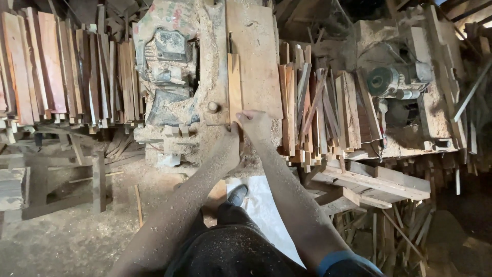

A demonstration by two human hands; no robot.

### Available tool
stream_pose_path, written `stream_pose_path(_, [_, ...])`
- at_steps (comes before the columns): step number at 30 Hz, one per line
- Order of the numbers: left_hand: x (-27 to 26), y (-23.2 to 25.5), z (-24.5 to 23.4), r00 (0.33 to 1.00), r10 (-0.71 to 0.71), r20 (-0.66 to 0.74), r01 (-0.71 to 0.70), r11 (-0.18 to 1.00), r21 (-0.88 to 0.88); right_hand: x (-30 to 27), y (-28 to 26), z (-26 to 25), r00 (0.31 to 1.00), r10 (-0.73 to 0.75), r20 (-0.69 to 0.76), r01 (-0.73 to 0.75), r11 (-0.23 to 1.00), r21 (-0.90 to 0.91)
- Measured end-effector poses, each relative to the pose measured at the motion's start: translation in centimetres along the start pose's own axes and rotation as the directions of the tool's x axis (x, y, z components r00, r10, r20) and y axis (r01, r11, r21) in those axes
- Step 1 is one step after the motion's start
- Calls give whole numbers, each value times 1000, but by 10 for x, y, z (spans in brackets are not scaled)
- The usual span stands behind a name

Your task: Feeding thin wooden strips into a woodworking machine for processing.

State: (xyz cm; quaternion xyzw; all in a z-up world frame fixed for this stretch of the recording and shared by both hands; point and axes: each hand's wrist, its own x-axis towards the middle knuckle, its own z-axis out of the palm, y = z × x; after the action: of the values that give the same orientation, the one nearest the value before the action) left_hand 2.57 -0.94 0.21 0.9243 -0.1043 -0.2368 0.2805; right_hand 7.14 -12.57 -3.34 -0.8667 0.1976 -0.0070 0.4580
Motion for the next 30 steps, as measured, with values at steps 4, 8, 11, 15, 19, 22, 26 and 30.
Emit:
stream_pose_path(4, [36,-13,16,999,-31,5,31,999,21,20,-4,10,1000,15,-22,-16,997,-78])
stream_pose_path(8, [48,-13,9,987,-7,-159,44,972,229,48,5,22,999,-1,-45,-6,988,-155])
stream_pose_path(11, [62,-16,8,974,32,-226,43,946,320,67,10,27,998,-6,-63,-4,987,-161])
stream_pose_path(15, [81,-18,0,984,15,-177,38,955,294,85,0,33,997,-2,-82,-10,989,-147])
stream_pose_path(19, [61,-11,-1,993,29,-118,4,962,274,63,7,27,994,-52,-94,37,987,-159])
stream_pose_path(22, [8,11,7,996,-16,-87,30,987,158,19,15,13,987,-152,-44,139,967,-212])
stream_pose_path(26, [-21,-50,97,876,362,-320,-235,898,371,-55,44,-19,995,7,96,3,994,-107])
stream_pose_path(30, [-84,-12,6,964,-211,160,253,559,-789,-85,19,-56,972,-204,116,206,979,-5])
